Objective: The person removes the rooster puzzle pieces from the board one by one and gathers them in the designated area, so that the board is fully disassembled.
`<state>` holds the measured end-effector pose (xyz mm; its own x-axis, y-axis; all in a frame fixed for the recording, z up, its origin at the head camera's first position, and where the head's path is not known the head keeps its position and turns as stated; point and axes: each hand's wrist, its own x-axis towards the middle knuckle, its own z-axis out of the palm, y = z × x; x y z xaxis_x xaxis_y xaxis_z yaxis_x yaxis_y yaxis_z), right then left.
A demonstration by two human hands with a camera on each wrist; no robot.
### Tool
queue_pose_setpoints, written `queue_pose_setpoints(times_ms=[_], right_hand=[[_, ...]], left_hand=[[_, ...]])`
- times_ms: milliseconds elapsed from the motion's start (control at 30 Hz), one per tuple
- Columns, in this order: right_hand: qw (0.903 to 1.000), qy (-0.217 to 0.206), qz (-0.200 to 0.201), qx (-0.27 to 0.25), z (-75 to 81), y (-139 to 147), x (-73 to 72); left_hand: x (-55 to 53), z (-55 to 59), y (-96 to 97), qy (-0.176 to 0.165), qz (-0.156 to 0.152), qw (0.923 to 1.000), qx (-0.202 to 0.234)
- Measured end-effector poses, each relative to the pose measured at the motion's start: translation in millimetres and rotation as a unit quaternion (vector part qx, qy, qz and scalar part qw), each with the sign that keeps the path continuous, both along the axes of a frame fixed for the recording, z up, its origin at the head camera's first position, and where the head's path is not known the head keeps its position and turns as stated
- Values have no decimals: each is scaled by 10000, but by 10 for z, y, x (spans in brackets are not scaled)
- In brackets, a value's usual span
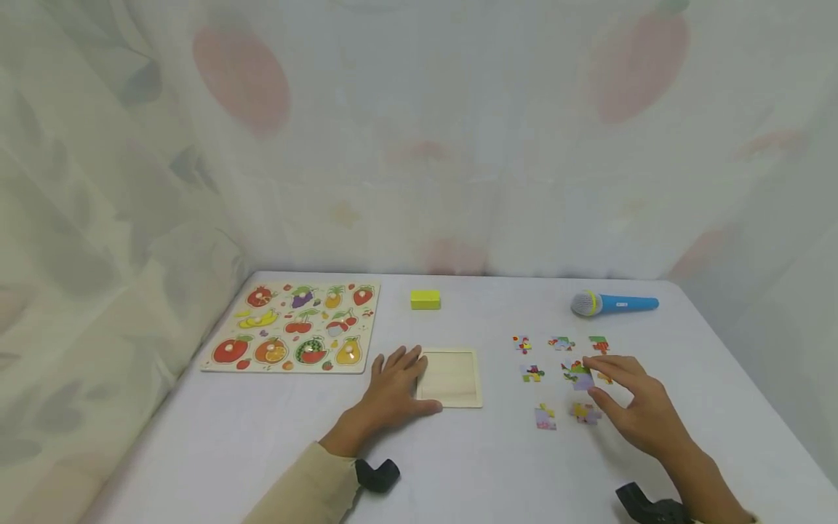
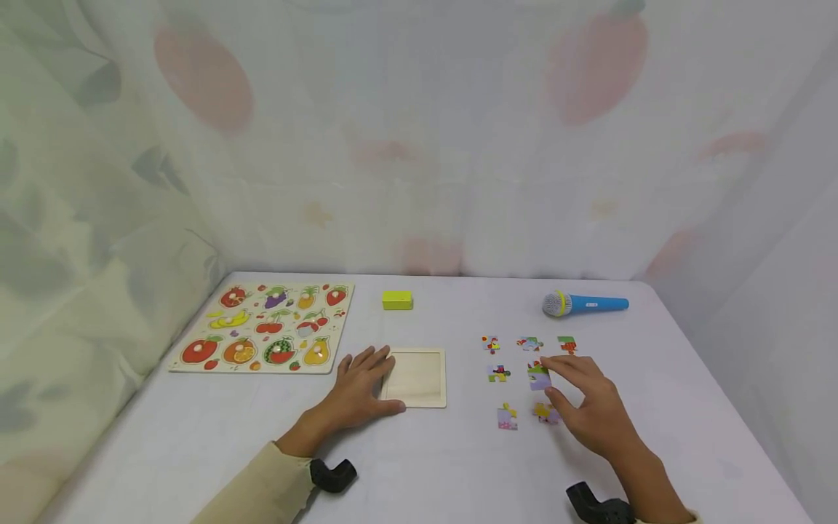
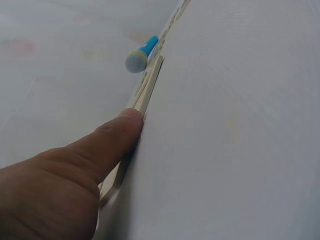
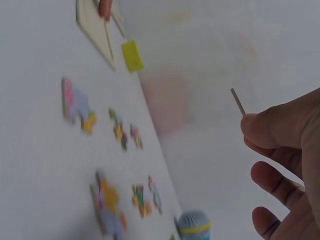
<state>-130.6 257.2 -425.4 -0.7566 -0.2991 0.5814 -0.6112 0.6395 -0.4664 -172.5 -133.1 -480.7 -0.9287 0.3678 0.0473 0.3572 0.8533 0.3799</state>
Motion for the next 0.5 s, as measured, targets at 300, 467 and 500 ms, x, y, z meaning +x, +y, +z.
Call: queue_pose_setpoints(times_ms=[300,467,500], right_hand=[[9979,-87,-595,238,-138,306,62],[9973,-90,-664,289,-215,449,78],[9974,-66,-655,284,-237,479,79]], left_hand=[[-17,-31,-12,65,14,10000,-66],[-16,-42,-5,28,34,10000,-67],[-16,-42,-2,30,34,10000,-53]])
